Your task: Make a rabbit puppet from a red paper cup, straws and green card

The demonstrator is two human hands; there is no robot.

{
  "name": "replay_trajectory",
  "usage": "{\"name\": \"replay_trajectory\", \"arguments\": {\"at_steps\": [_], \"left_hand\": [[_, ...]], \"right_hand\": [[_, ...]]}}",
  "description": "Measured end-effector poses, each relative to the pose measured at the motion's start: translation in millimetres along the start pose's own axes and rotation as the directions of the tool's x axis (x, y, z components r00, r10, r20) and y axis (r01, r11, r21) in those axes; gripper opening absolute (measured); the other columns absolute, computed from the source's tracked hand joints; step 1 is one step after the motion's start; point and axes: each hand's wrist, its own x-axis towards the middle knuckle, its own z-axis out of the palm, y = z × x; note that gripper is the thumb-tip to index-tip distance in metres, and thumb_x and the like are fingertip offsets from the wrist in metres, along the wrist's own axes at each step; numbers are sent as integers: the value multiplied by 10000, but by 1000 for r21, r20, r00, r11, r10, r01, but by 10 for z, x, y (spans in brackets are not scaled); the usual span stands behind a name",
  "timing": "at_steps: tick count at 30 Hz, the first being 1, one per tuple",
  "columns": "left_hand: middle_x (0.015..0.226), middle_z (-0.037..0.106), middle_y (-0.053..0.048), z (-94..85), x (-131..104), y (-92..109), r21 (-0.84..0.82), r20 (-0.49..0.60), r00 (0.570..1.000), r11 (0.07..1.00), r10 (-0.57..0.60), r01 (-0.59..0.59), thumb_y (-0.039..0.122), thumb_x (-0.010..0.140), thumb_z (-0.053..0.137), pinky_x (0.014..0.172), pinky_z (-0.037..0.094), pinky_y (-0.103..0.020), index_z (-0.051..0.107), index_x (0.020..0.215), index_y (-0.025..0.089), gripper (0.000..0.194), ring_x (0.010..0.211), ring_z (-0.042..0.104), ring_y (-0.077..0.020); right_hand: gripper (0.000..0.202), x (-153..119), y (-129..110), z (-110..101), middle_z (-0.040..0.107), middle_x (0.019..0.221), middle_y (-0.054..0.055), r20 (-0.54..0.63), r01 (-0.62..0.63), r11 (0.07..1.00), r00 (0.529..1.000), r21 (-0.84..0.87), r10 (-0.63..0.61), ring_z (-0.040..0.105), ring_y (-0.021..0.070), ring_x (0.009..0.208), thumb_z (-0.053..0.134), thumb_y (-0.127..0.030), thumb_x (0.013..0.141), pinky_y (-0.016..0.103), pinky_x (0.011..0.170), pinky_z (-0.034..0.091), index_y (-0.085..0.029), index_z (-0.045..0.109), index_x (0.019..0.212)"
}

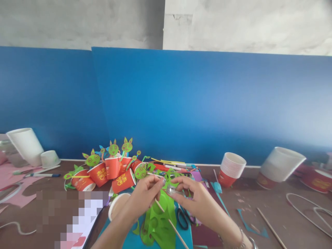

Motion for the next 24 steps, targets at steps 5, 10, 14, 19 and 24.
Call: {"name": "replay_trajectory", "arguments": {"at_steps": [5, 10, 14, 19, 24], "left_hand": [[579, 537, 43, -9, 54, -92, 108, 7, 993, 987, 119, -119, 506, 840, 525, 468, 315, -206, 558, 771, 173, 343, 468, 444, -87], [609, 536, 35, 10, 62, -97, 140, -40, 993, 985, 108, -102, 512, 847, 505, 488, 312, -219, 574, 813, 164, 357, 499, 435, -101], [672, 550, 23, 12, 66, -102, 194, -13, 987, 969, 161, -155, 448, 864, 480, 528, 313, -226, 598, 860, 166, 306, 564, 429, -113], [622, 501, 32, 54, 57, -156, 381, -41, 981, 911, 188, -159, 340, 870, 435, 524, 286, -236, 552, 719, 191, 242, 559, 430, -123], [597, 502, 31, 119, 81, -230, 394, -81, 980, 909, 183, -137, 342, 883, 392, 523, 315, -234, 544, 705, 203, 272, 554, 466, -129]], "right_hand": [[210, 30, 74, -65, 692, 794, 4, 95, -17, 999, 995, -28, 20, 571, 162, 665, 659, -380, 805, 269, 584, 405, -234, 692, 952], [219, 43, 114, -52, 670, 678, 0, 139, -109, 994, 984, -22, 111, 578, 157, 607, 627, -392, 810, 264, 570, 405, -193, 682, 885], [258, 6, 85, -48, 583, 584, -48, 22, -78, 994, 997, -72, 80, 521, 141, 559, 624, -316, 794, 249, 544, 366, -194, 643, 1021], [311, -90, -68, -36, 494, 575, -79, -57, -34, 996, 998, 81, 38, 412, 118, 523, 595, -309, 818, 247, 534, 335, -204, 561, 1108], [305, -154, -145, 32, 473, 616, -71, -69, -36, 996, 997, 77, 41, 445, 125, 557, 579, -287, 815, 251, 552, 349, -229, 568, 1114]]}}
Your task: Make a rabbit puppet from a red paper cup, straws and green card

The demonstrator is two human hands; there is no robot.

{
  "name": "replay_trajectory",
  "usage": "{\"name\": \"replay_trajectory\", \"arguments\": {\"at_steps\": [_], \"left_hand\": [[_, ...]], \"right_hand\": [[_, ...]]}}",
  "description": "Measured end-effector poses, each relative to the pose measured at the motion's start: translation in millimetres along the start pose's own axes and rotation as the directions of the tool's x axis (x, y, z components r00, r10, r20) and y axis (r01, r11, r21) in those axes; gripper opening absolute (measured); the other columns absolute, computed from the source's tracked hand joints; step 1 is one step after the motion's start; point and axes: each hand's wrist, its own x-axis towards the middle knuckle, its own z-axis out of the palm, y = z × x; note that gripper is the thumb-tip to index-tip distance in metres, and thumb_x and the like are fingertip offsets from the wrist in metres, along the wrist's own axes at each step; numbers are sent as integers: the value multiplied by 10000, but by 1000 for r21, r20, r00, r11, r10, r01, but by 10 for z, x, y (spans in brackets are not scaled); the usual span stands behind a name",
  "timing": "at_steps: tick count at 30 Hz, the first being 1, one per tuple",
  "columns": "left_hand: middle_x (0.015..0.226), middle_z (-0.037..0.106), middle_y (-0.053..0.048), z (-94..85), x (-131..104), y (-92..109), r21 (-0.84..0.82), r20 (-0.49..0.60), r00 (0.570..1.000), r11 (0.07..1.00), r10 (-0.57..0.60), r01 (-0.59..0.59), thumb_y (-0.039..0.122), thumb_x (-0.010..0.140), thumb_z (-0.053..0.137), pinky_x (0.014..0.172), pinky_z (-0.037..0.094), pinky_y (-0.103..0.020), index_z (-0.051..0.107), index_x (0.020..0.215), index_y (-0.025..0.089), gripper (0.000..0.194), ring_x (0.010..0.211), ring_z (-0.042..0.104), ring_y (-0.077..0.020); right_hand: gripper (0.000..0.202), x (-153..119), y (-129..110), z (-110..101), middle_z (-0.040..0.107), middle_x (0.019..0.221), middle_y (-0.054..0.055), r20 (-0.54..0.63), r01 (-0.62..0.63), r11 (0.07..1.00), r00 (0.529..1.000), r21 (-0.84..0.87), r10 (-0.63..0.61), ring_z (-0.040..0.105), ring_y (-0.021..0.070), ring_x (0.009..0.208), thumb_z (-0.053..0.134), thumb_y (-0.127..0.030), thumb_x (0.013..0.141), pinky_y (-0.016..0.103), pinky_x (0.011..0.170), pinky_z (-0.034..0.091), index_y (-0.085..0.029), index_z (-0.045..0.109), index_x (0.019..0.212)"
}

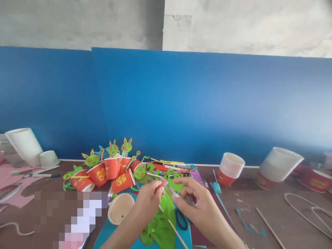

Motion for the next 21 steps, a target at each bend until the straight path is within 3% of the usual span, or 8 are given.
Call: {"name": "replay_trajectory", "arguments": {"at_steps": [6, 11, 14, 17, 19, 21], "left_hand": [[607, 540, 25, -93, 19, 84, -343, 105, 984, 924, -143, 171, 506, 797, 510, 451, 322, -210, 544, 720, 181, 336, 476, 462, -97], [649, 546, 29, -152, -14, 140, -549, 160, 956, 784, -244, 292, 473, 719, 613, 451, 251, -177, 584, 780, 170, 311, 509, 411, -67], [624, 530, 42, -153, 0, 120, -498, 133, 968, 830, -215, 252, 521, 750, 591, 446, 244, -188, 582, 806, 172, 354, 484, 381, -66], [587, 506, 53, -146, 27, 71, -360, 93, 991, 924, -99, 126, 521, 795, 554, 459, 272, -209, 574, 809, 174, 348, 470, 371, -77], [613, 528, 39, -142, 30, 32, -243, 83, 996, 969, -20, 40, 464, 827, 533, 507, 314, -223, 579, 790, 177, 293, 527, 435, -101], [647, 560, 26, -140, 19, -2, -87, 81, 996, 996, 22, -15, 406, 846, 519, 558, 336, -236, 589, 773, 185, 243, 593, 490, -124]], "right_hand": [[342, 46, 58, -59, 574, 646, -45, -30, 14, 970, 999, -244, -22, 553, 176, 660, 583, -287, 804, 285, 618, 389, -241, 589, 1143], [347, 92, 90, -58, 648, 671, -19, -10, 2, 946, 1000, -324, -6, 610, 210, 705, 571, -292, 806, 312, 659, 427, -222, 602, 1144], [331, 111, 105, -51, 675, 693, -6, 15, -7, 943, 1000, -334, 12, 634, 219, 732, 572, -291, 798, 316, 679, 444, -213, 617, 1117], [305, 150, 170, -84, 712, 802, 17, 41, -5, 941, 999, -338, 20, 648, 208, 763, 559, -269, 796, 307, 705, 459, -211, 628, 1088], [291, 176, 257, -105, 720, 933, 50, 37, -19, 914, 999, -406, 37, 655, 206, 817, 534, -227, 799, 305, 735, 465, -195, 633, 1070], [290, 185, 363, -94, 727, 939, 83, 79, -57, 832, 990, -552, 120, 666, 229, 870, 516, -157, 783, 314, 762, 467, -157, 645, 1042]]}}
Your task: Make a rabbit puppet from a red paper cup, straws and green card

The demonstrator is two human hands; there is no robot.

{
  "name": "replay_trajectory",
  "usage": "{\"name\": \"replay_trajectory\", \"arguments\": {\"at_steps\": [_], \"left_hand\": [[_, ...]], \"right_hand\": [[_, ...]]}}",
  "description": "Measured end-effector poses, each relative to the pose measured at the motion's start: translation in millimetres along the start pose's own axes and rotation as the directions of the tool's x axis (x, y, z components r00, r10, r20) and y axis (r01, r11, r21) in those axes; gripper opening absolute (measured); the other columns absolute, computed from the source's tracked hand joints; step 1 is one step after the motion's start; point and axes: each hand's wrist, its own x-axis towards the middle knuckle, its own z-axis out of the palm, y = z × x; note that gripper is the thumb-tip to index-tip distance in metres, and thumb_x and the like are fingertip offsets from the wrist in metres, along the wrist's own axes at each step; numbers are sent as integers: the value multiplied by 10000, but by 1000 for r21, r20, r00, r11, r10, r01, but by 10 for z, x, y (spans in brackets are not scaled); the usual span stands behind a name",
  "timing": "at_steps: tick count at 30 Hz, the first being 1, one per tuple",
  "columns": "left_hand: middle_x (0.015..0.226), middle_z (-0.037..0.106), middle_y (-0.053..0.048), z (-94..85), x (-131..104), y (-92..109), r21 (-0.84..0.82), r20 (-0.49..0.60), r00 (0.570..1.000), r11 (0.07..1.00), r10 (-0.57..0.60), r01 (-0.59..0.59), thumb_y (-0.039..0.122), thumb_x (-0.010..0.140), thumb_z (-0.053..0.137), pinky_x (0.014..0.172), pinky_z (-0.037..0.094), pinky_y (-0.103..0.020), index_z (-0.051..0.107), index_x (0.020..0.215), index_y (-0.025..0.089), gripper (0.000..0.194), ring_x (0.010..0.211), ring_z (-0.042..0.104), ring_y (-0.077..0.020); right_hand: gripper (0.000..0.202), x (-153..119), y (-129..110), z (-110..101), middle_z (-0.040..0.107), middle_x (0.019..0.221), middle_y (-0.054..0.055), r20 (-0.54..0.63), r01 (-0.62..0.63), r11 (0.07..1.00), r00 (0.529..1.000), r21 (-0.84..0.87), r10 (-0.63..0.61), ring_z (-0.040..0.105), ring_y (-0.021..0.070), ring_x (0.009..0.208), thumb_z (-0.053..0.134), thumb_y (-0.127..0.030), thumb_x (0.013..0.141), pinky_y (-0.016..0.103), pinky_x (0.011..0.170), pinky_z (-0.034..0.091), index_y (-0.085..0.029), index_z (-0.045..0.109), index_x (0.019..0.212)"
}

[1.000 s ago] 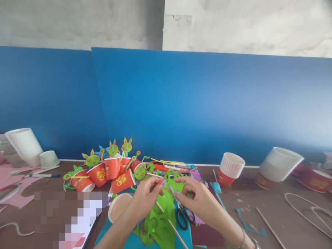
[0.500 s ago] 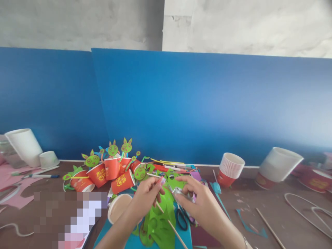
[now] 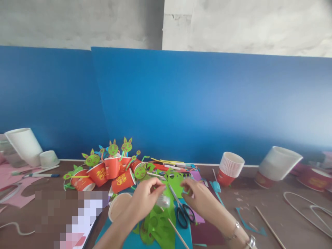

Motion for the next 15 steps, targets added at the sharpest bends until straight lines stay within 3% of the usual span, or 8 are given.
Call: {"name": "replay_trajectory", "arguments": {"at_steps": [4, 9, 12, 15], "left_hand": [[645, 590, 25, -9, -32, -13, 233, 1, 1000, 972, -27, 25, 377, 873, 474, 579, 340, -250, 583, 748, 204, 239, 613, 534, -146], [770, 656, 16, -71, -58, 80, 273, 0, 1000, 962, -8, 7, 372, 876, 481, 652, 393, -240, 626, 829, 226, 212, 700, 588, -158], [874, 687, 6, -127, -86, 129, 271, 12, 1000, 962, 22, -24, 343, 861, 507, 711, 412, -236, 664, 851, 250, 183, 773, 617, -169], [953, 709, 4, -177, -124, 109, 257, -12, 1000, 966, -8, 11, 357, 838, 553, 656, 404, -229, 699, 890, 303, 164, 829, 637, -193]], "right_hand": [[374, 0, 45, 216, 743, 952, 156, 240, -58, 955, 962, -290, 131, 692, 302, 928, 563, -54, 695, 317, 730, 485, -95, 670, 1050], [422, 3, -2, 359, 732, 971, 219, 226, -61, 935, 963, -350, 148, 691, 356, 950, 535, 33, 677, 342, 709, 485, -54, 665, 1069], [356, 25, 71, 299, 742, 938, 178, 206, -56, 933, 969, -355, 137, 695, 338, 929, 515, 32, 677, 331, 695, 471, -108, 703, 945], [397, 46, 203, 164, 742, 950, 122, 181, -40, 940, 978, -338, 107, 687, 285, 944, 491, 23, 683, 307, 724, 454, -164, 699, 964]]}}
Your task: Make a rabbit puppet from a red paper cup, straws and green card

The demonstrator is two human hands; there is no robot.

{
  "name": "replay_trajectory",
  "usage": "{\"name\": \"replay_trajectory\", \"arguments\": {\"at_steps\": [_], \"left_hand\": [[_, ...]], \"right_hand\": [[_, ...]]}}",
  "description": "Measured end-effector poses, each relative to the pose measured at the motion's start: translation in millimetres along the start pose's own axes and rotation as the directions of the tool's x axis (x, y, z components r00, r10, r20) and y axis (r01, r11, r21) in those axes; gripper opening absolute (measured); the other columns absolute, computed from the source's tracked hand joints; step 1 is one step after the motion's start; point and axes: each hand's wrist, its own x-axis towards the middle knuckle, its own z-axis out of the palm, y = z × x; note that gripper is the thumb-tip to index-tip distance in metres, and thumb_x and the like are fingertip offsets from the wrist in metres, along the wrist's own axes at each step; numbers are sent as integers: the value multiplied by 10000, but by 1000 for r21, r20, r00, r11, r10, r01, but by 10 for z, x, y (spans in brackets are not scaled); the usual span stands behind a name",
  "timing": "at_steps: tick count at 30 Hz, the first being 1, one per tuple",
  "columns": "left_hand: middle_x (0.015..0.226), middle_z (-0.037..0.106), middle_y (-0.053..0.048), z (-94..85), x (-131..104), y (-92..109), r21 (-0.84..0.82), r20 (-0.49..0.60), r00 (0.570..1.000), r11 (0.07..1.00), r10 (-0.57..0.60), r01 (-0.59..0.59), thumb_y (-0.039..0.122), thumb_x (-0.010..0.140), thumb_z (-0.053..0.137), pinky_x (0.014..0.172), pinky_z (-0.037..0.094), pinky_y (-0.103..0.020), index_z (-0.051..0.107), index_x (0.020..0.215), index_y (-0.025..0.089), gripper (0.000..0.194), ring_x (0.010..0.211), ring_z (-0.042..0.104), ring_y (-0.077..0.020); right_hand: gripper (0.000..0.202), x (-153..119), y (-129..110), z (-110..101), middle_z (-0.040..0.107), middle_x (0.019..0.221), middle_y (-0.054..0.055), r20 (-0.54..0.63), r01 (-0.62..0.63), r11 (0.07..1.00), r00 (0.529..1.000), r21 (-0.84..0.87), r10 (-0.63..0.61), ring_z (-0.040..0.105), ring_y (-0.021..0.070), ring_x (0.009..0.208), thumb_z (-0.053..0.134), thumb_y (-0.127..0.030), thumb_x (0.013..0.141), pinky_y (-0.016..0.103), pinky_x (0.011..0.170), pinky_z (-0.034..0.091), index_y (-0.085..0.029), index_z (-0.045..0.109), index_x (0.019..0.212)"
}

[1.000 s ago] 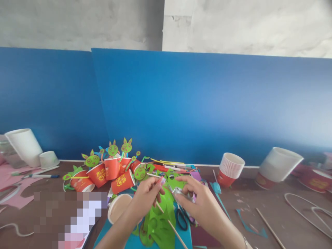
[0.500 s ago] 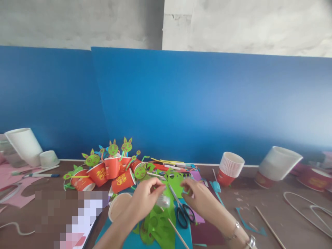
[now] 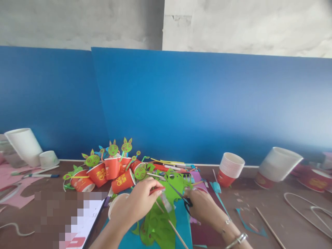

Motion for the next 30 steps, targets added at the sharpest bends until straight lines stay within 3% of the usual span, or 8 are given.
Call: {"name": "replay_trajectory", "arguments": {"at_steps": [5, 10, 17, 25, 30], "left_hand": [[943, 720, -1, -20, -26, -114, -129, -21, 999, 991, -50, 47, 413, 805, 610, 567, 349, -210, 708, 861, 318, 147, 835, 638, -211], [933, 710, -9, -33, 1, -70, -157, -17, 999, 987, 36, -38, 359, 811, 600, 680, 408, -224, 709, 850, 284, 138, 820, 621, -194], [939, 689, -4, -96, -39, 200, -49, 89, 991, 994, 102, -98, 272, 813, 600, 791, 414, -245, 732, 826, 276, 133, 863, 617, -193], [872, 680, -4, -51, -14, 30, -141, 82, 991, 985, 109, -97, 312, 788, 621, 704, 430, -234, 753, 809, 289, 135, 794, 608, -186], [839, 681, 12, -68, -49, 162, -99, 105, 991, 992, 84, -74, 238, 766, 622, 665, 414, -225, 756, 763, 295, 146, 784, 625, -179]], "right_hand": [[457, -86, 244, -212, 712, 860, 21, -82, 127, 954, 991, 273, -108, 657, 194, 809, 493, -34, 682, 262, 688, 446, -233, 650, 1061], [385, -264, 256, -390, 672, 963, 3, -52, 244, 859, 967, 450, -248, 612, 181, 834, 600, -117, 641, 247, 683, 464, -256, 663, 994], [338, -331, 47, -403, 707, 919, 0, -176, 335, 859, 941, 386, -288, 616, 184, 828, 580, -110, 678, 278, 761, 458, -268, 700, 952], [390, -366, -26, -463, 728, 809, -9, -153, 348, 884, 937, 313, -315, 603, 159, 687, 537, -83, 629, 245, 607, 398, -265, 737, 909], [380, -386, -81, -461, 729, 759, -3, -150, 328, 900, 943, 285, -297, 601, 171, 660, 560, -108, 614, 251, 563, 370, -279, 755, 893]]}}
